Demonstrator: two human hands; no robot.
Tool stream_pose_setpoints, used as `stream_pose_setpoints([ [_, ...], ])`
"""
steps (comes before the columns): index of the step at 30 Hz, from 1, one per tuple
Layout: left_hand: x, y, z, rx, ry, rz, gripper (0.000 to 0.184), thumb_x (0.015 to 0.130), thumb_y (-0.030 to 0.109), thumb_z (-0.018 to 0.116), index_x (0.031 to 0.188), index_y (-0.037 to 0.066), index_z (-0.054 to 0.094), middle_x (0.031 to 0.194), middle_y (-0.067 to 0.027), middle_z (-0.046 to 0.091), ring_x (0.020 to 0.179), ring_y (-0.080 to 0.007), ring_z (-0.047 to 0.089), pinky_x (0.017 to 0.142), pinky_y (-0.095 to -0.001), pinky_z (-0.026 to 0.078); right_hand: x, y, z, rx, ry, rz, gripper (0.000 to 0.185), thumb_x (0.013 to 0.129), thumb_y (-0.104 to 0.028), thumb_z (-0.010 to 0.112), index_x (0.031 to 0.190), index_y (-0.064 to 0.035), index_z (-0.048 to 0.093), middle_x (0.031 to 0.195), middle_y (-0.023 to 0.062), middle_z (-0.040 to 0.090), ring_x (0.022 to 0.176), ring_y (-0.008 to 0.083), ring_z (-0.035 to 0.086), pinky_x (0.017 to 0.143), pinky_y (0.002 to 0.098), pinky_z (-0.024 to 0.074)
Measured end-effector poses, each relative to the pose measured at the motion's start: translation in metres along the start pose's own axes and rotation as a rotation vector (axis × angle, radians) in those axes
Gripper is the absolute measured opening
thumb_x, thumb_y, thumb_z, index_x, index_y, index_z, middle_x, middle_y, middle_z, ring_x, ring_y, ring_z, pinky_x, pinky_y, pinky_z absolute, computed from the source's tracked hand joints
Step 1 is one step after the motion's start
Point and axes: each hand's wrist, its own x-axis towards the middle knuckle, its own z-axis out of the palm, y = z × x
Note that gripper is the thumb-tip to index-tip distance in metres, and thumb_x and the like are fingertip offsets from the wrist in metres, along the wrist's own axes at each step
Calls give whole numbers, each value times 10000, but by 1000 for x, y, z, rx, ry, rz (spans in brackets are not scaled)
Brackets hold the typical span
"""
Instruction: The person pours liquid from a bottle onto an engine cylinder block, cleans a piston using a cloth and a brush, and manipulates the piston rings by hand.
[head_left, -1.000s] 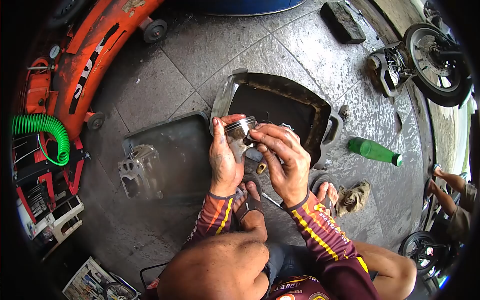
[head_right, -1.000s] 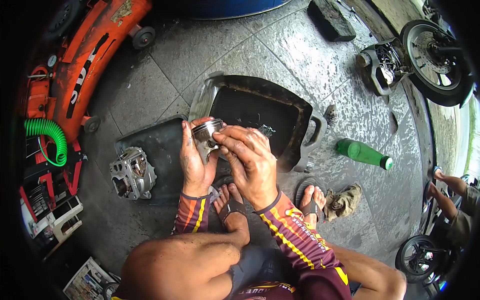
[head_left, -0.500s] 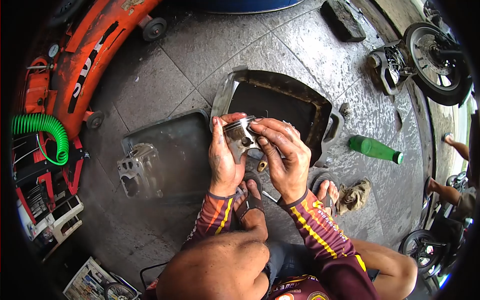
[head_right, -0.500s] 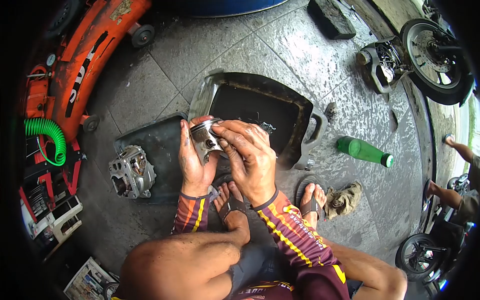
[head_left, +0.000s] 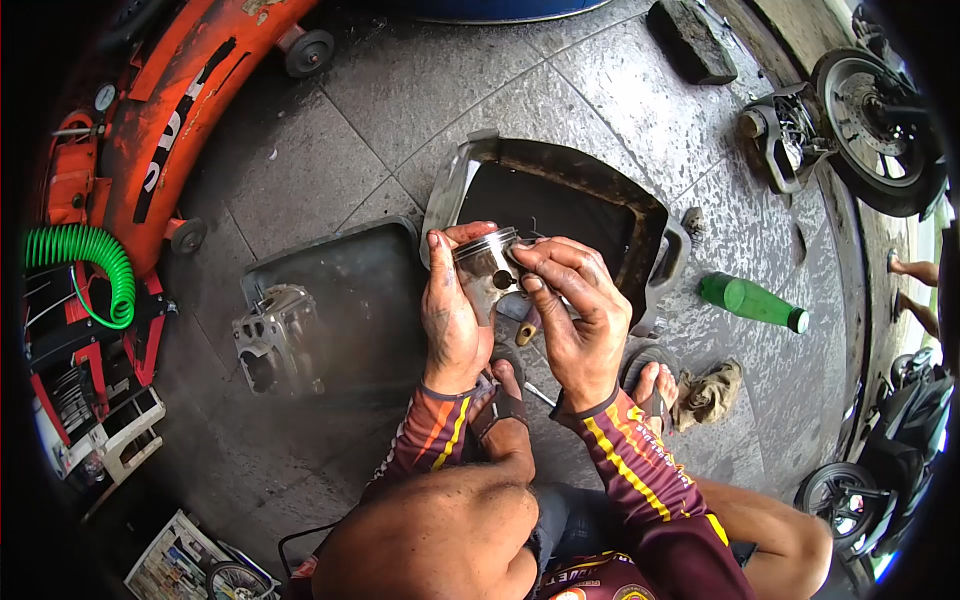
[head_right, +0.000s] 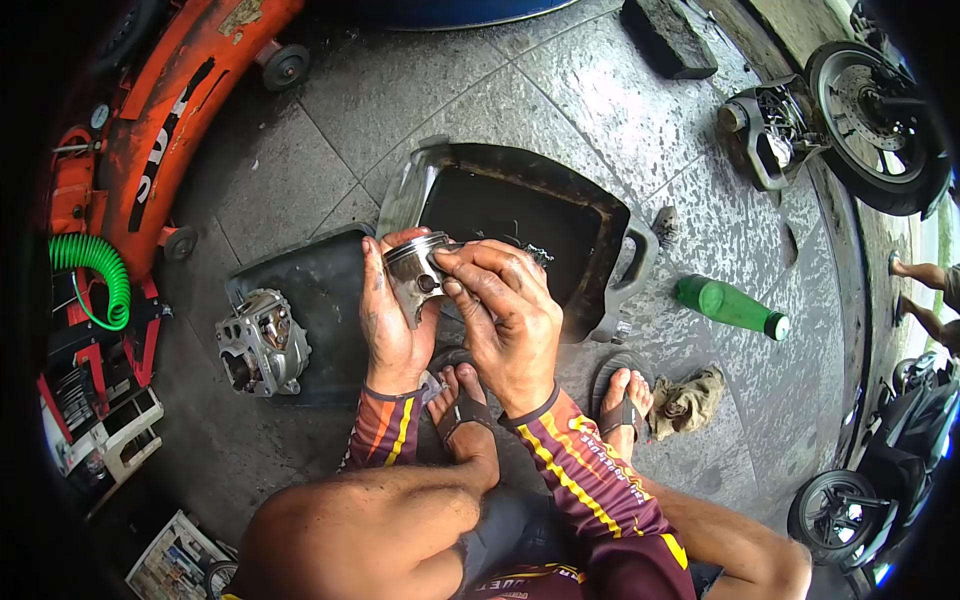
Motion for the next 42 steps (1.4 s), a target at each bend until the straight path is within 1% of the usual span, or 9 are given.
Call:
stream_pose_setpoints([
  [5,-1,1,3,156,22,110,540,1071,514,316,1150,51,583,1058,-71,628,995,-167,617,893,-322,511,4,3,1,-20,-7,-18,228,816,-31,733,1036,-88,753,1005,65,702,1012,268,650,907,375,481],
  [11,-1,-5,-6,173,23,39,532,1077,498,310,1161,54,589,1085,-59,616,999,-156,598,916,-307,484,3,-7,5,-26,-70,-91,204,823,-47,725,1021,-89,747,1036,62,707,1029,274,640,905,376,481],
  [15,-2,-4,1,267,99,128,535,1078,500,308,1159,54,593,1070,-62,614,994,-147,589,924,-302,470,5,8,2,7,-41,29,197,829,-25,707,1017,-74,741,1039,69,711,1013,268,656,886,372,492],
  [19,1,-4,-2,294,77,85,535,1079,501,306,1166,54,589,1104,-51,597,1017,-136,564,940,-301,454,3,-3,7,-38,-84,-114,219,804,-45,729,1020,-80,745,1037,61,688,1022,268,639,896,386,485],
  [23,2,-10,0,452,85,220,525,1084,487,305,1175,52,584,1158,-68,585,1076,-158,531,989,-309,415,3,10,6,-41,-71,-45,235,797,-55,726,1029,-88,743,1041,59,672,1024,281,625,905,394,475],
  [26,1,-8,-2,561,98,170,518,1086,479,308,1182,50,581,1159,-65,583,1080,-148,522,996,-297,401,-1,2,9,-78,-134,-127,262,794,-58,716,1052,-97,736,1056,50,661,1060,276,600,925,413,458],
  [37,2,-12,-3,458,70,152,469,1087,455,340,1171,57,573,1148,-54,579,1075,-134,515,986,-291,396,8,10,1,-131,-169,-165,282,775,-47,727,1049,-111,739,1042,42,656,1041,280,588,915,411,462],
  [38,3,-15,-2,473,78,191,450,1100,425,301,1135,37,527,1115,-74,534,1064,-153,500,986,-313,391,9,13,0,-147,-134,-141,280,783,-39,724,1053,-110,741,1035,45,662,1030,280,591,905,410,470],
  [42,4,-13,-4,414,51,134,444,1107,394,286,1156,30,535,1155,-71,531,1121,-150,485,1041,-308,357,5,11,2,-89,-87,-98,273,792,-15,720,1053,-89,744,1036,65,673,1015,285,611,891,397,488],
])
